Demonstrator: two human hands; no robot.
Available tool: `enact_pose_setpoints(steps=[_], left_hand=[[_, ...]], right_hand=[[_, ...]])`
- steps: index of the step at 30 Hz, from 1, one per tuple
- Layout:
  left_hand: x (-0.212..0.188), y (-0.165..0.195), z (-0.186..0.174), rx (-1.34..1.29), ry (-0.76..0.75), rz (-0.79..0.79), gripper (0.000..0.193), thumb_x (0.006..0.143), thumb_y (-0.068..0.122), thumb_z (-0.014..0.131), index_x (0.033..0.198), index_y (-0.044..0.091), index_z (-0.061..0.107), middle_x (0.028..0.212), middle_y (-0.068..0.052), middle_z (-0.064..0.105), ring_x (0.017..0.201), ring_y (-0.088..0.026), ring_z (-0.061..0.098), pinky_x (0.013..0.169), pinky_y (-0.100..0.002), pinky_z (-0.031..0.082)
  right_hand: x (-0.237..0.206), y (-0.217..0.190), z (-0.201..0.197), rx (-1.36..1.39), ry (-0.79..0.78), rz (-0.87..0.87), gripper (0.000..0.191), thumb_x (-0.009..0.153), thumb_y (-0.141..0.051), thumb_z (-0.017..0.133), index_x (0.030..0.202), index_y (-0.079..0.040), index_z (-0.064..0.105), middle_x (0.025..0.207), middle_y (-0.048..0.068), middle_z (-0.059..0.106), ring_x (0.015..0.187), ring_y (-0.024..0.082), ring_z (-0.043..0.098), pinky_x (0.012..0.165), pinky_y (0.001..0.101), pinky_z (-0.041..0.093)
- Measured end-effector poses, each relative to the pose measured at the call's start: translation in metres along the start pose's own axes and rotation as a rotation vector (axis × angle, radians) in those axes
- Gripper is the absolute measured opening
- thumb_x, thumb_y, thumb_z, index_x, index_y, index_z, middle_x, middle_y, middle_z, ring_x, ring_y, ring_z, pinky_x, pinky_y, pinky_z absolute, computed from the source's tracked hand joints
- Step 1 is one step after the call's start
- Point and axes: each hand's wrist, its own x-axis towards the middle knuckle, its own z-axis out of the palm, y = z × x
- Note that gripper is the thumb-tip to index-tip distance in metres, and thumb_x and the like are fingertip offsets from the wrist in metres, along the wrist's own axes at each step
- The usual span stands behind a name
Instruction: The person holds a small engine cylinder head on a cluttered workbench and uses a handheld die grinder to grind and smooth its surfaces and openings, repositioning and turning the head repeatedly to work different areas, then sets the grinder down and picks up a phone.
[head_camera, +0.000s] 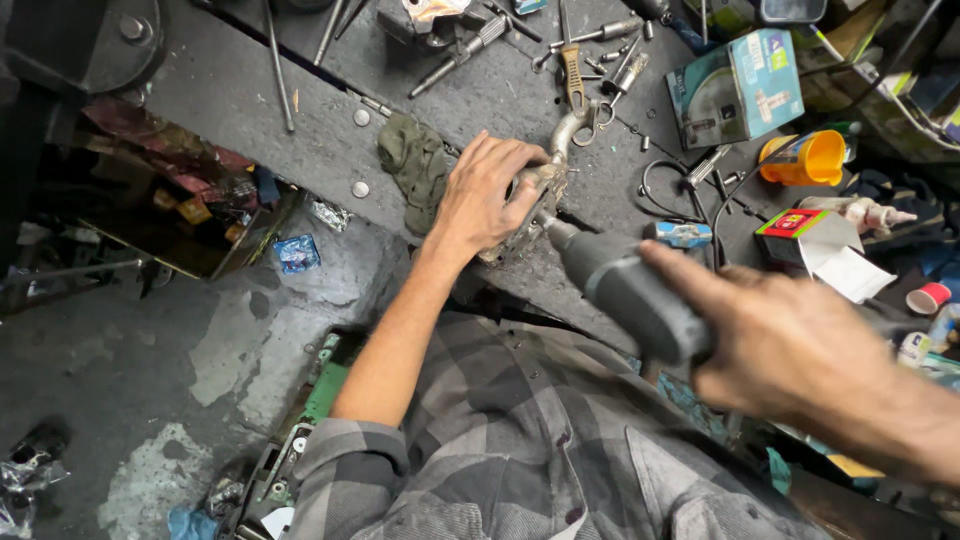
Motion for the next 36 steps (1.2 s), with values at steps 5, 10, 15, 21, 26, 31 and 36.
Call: enact_pose_setpoints(steps=[5, 10, 15, 21, 26, 31, 36], left_hand=[[-0.002, -0.003, 0.003, 0.005, 0.019, 0.005, 0.029, 0.091, 0.023, 0.058, 0.117, 0.013, 0.067, 0.118, -0.008, 0.069, 0.119, -0.029, 0.061, 0.122, -0.052, 0.030], [-0.007, -0.011, 0.014, 0.013, 0.034, 0.013, 0.029, 0.094, 0.022, 0.057, 0.119, 0.013, 0.067, 0.118, -0.007, 0.070, 0.120, -0.028, 0.062, 0.125, -0.053, 0.029], [-0.006, -0.017, 0.016, 0.025, -0.005, 0.085, 0.029, 0.095, 0.020, 0.055, 0.120, 0.013, 0.068, 0.119, -0.008, 0.071, 0.121, -0.028, 0.064, 0.124, -0.057, 0.023], [0.006, -0.017, 0.015, -0.018, -0.185, 0.146, 0.030, 0.097, 0.022, 0.053, 0.122, 0.010, 0.066, 0.120, -0.010, 0.070, 0.121, -0.030, 0.063, 0.125, -0.055, 0.027], [0.004, -0.008, 0.017, -0.011, -0.155, 0.121, 0.027, 0.101, 0.024, 0.054, 0.120, 0.009, 0.066, 0.119, -0.010, 0.070, 0.121, -0.030, 0.063, 0.123, -0.057, 0.025], [0.005, -0.001, 0.018, 0.033, -0.100, 0.098, 0.024, 0.098, 0.020, 0.054, 0.116, 0.011, 0.068, 0.117, -0.008, 0.072, 0.119, -0.029, 0.065, 0.124, -0.053, 0.026], [0.004, 0.001, 0.018, 0.027, -0.092, 0.105, 0.021, 0.097, 0.015, 0.057, 0.114, 0.011, 0.068, 0.115, -0.007, 0.072, 0.116, -0.028, 0.065, 0.125, -0.052, 0.025]], right_hand=[[0.001, -0.007, 0.087, -0.270, 0.426, -0.384, 0.098, 0.073, -0.014, 0.072, 0.161, -0.022, 0.029, 0.108, 0.028, 0.066, 0.058, 0.027, 0.069, 0.055, 0.0403, 0.058], [0.006, 0.020, 0.128, 0.435, 0.265, -0.036, 0.114, 0.057, -0.008, 0.077, 0.161, -0.028, 0.036, 0.101, 0.018, 0.071, 0.079, 0.034, 0.074, 0.076, 0.0393, 0.059], [-0.004, 0.059, 0.163, 0.999, 0.483, -0.184, 0.108, 0.045, 0.003, 0.074, 0.150, -0.016, 0.055, 0.129, 0.016, 0.071, 0.107, 0.024, 0.068, 0.097, 0.0318, 0.050], [-0.013, 0.054, 0.217, 1.037, 0.600, -0.197, 0.107, 0.046, 0.000, 0.075, 0.149, -0.017, 0.053, 0.126, 0.011, 0.071, 0.106, 0.019, 0.068, 0.096, 0.0316, 0.052], [0.003, 0.020, 0.216, 1.075, 0.550, -0.141, 0.099, 0.058, 0.000, 0.076, 0.151, -0.018, 0.050, 0.119, 0.009, 0.073, 0.103, 0.016, 0.071, 0.094, 0.0293, 0.052], [-0.006, 0.009, 0.197, 1.229, 0.455, -0.108, 0.104, 0.051, 0.005, 0.075, 0.150, -0.017, 0.051, 0.119, 0.009, 0.071, 0.103, 0.015, 0.065, 0.094, 0.0273, 0.049], [-0.012, 0.001, 0.190, 1.232, 0.456, -0.118, 0.104, 0.052, 0.004, 0.074, 0.150, -0.018, 0.049, 0.118, 0.010, 0.070, 0.102, 0.017, 0.065, 0.091, 0.0287, 0.050]])
